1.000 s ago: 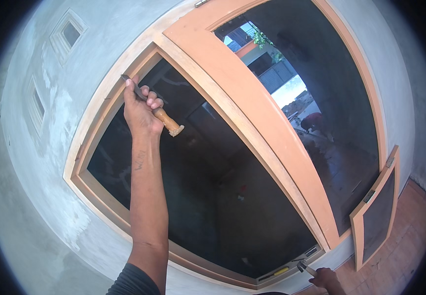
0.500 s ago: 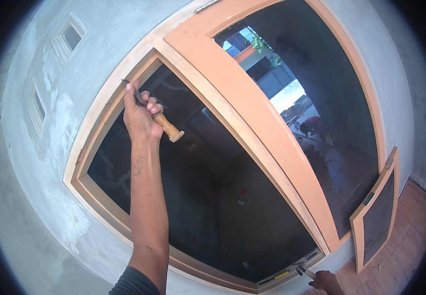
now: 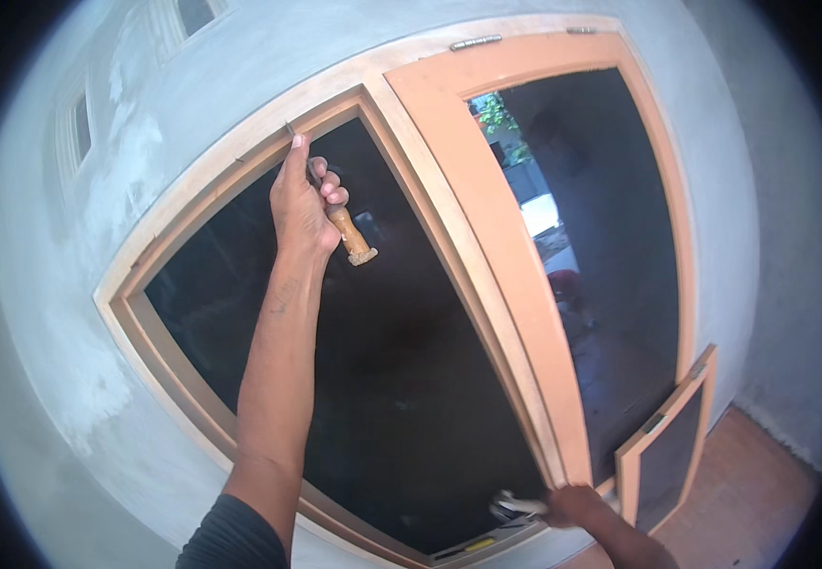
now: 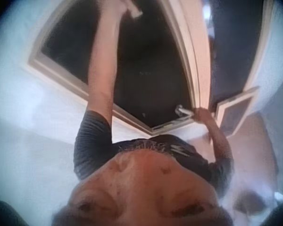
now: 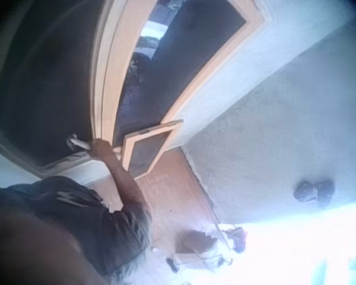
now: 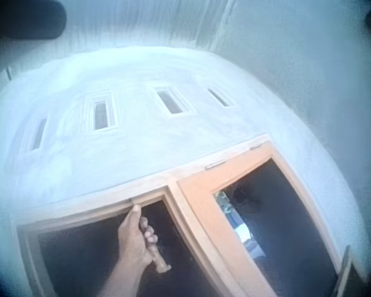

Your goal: The person uses a hammer and a chisel to secure a wooden door frame to a wall. They repeatedly position the chisel against the frame and strike it with the hammer to drive it into place.

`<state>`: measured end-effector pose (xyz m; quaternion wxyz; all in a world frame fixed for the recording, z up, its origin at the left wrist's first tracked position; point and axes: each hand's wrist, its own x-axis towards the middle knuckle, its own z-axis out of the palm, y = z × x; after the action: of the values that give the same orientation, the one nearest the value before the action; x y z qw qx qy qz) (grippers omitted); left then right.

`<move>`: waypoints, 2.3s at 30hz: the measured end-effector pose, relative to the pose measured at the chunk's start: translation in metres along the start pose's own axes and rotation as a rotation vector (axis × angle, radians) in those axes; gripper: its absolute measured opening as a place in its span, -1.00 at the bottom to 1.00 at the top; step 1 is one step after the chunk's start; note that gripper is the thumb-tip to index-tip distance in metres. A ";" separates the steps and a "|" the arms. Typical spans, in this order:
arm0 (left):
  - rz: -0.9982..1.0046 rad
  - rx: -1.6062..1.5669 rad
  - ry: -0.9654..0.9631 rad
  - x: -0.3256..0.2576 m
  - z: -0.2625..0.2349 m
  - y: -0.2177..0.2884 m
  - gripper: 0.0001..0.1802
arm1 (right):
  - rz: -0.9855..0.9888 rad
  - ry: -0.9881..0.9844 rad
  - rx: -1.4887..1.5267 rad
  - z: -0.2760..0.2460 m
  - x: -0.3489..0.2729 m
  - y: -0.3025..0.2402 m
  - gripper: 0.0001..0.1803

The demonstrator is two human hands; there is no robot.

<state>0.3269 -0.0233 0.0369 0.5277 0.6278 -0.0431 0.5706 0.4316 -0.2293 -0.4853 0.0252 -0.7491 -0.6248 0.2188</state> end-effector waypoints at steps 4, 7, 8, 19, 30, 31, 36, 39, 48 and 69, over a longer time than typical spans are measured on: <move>-0.012 -0.062 -0.027 0.003 -0.013 0.000 -0.72 | -0.155 0.193 -0.288 -0.149 -0.027 -0.042 -0.36; 0.012 -0.048 -0.046 0.002 -0.013 0.003 -0.73 | -0.188 0.414 -0.473 -0.224 -0.043 -0.066 -0.47; 0.018 -0.058 -0.055 0.002 -0.014 0.003 -0.73 | -0.168 0.451 -0.497 -0.245 -0.048 -0.075 -0.53; 0.062 -0.106 -0.088 0.004 -0.004 -0.004 -0.71 | -0.041 0.267 -0.844 -0.396 -0.062 -0.147 -0.64; 0.029 -0.122 -0.058 0.000 -0.007 -0.003 -0.65 | -0.014 0.318 -0.938 -0.390 -0.077 -0.160 -0.76; 0.028 -0.127 -0.056 0.001 -0.003 -0.007 -0.64 | 0.009 0.297 -0.961 -0.394 -0.077 -0.153 -0.76; 0.052 -0.110 -0.059 0.003 -0.007 -0.004 -0.64 | 0.051 0.862 -0.755 -0.425 -0.084 -0.145 -0.81; 0.047 -0.117 -0.058 0.002 -0.008 -0.006 -0.64 | -0.005 0.732 -0.759 -0.405 -0.080 -0.139 -0.81; 0.045 -0.077 -0.048 0.000 -0.011 -0.004 -0.60 | 0.009 0.631 -0.820 -0.385 -0.084 -0.128 -0.83; 0.033 -0.113 -0.011 -0.001 -0.002 -0.005 -0.68 | -0.089 0.236 -0.982 -0.379 -0.093 -0.157 -0.76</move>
<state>0.3283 -0.0204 0.0328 0.5524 0.5992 -0.0885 0.5727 0.4116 -0.1935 -0.0666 -0.2503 -0.6648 -0.6782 -0.1881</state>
